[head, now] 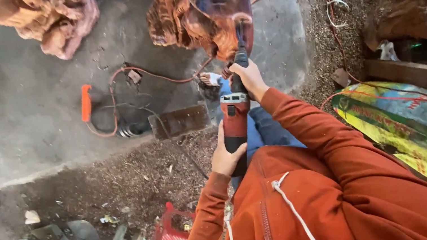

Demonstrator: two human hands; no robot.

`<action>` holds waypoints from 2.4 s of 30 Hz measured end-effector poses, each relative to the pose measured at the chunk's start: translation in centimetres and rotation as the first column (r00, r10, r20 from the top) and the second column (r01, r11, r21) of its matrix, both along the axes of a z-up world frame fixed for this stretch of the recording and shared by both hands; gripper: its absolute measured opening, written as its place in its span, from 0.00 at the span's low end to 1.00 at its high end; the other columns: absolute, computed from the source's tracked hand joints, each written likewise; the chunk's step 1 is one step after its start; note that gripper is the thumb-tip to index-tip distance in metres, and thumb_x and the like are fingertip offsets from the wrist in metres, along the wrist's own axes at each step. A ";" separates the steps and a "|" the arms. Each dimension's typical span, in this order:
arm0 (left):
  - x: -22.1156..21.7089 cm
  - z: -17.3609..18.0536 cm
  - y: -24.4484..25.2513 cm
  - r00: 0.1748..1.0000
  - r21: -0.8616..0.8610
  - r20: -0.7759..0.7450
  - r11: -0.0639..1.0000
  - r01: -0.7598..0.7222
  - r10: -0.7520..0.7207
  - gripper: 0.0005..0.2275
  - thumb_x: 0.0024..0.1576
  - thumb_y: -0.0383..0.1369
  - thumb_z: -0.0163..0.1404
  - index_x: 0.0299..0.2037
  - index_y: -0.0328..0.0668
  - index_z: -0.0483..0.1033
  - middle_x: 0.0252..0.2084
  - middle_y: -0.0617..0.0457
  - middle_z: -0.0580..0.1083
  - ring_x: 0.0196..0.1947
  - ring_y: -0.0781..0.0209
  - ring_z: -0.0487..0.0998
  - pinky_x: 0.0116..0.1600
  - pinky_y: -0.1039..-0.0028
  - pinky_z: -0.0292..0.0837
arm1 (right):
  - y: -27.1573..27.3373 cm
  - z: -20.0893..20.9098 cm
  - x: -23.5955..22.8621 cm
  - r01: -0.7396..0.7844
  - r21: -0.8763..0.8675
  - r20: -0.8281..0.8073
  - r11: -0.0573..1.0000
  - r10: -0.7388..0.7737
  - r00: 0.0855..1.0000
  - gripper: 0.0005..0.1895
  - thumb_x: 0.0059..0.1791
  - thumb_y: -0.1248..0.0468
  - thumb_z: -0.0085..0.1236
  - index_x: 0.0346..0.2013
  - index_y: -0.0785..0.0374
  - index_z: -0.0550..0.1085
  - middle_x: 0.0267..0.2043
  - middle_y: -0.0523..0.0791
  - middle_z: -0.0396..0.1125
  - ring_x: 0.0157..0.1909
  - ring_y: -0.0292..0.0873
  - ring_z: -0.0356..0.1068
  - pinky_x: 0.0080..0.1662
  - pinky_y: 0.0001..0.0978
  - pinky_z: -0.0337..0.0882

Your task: Polishing a large, intricate wood carving using a handheld angle grinder with a sanding attachment.

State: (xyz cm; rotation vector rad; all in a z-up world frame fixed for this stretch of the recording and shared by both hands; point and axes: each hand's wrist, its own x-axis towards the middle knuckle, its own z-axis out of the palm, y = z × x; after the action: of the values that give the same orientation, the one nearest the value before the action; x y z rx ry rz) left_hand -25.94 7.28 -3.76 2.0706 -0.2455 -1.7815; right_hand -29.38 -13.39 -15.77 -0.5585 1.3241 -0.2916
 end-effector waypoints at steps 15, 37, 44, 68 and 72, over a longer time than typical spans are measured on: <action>9.1 -0.1 -7.2 0.985 -0.031 0.159 0.998 -0.059 0.063 0.47 0.44 0.56 0.59 0.74 0.84 0.41 0.58 0.34 0.74 0.60 0.38 0.74 0.61 0.55 0.70 | -7.3 -2.0 10.7 -0.059 -0.102 0.010 0.993 0.061 0.998 0.13 0.39 0.64 0.59 0.35 0.63 0.68 0.17 0.52 0.66 0.18 0.47 0.72 0.23 0.39 0.75; 12.8 1.4 -10.9 0.982 0.121 0.109 0.983 0.140 -0.153 0.47 0.44 0.57 0.59 0.73 0.88 0.40 0.55 0.34 0.75 0.59 0.38 0.75 0.61 0.56 0.70 | -9.2 -1.0 10.5 0.121 -0.020 0.031 0.992 -0.121 0.992 0.14 0.42 0.65 0.59 0.38 0.62 0.66 0.19 0.55 0.69 0.18 0.47 0.73 0.24 0.38 0.76; 14.2 3.7 -15.2 0.971 0.163 0.168 0.976 0.145 -0.172 0.46 0.45 0.57 0.59 0.72 0.89 0.41 0.54 0.35 0.76 0.57 0.39 0.76 0.60 0.57 0.71 | -12.8 -3.1 12.6 0.151 0.065 0.073 0.986 -0.155 0.985 0.13 0.41 0.66 0.59 0.37 0.61 0.66 0.18 0.54 0.68 0.17 0.45 0.72 0.22 0.36 0.76; 6.1 4.9 -18.1 0.972 0.204 0.199 0.965 -0.164 0.123 0.49 0.43 0.56 0.59 0.75 0.82 0.39 0.53 0.28 0.74 0.58 0.33 0.74 0.57 0.51 0.70 | -15.3 1.0 10.9 -0.124 0.099 0.105 0.987 0.113 0.988 0.15 0.41 0.67 0.58 0.39 0.62 0.65 0.17 0.55 0.67 0.16 0.47 0.72 0.24 0.39 0.76; 5.8 4.3 -20.5 0.964 0.167 0.221 0.969 -0.184 0.145 0.50 0.41 0.61 0.57 0.74 0.84 0.39 0.55 0.30 0.74 0.58 0.32 0.74 0.59 0.49 0.70 | -18.4 0.7 11.3 -0.100 0.148 0.118 0.984 0.083 0.990 0.14 0.42 0.68 0.59 0.39 0.62 0.65 0.16 0.57 0.65 0.15 0.50 0.71 0.22 0.41 0.76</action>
State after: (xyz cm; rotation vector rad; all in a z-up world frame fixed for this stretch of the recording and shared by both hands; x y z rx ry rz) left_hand -20.14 -13.24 0.54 2.3363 0.0403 -1.5416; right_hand -18.08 -31.83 -15.05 -0.4651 1.1981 -0.1408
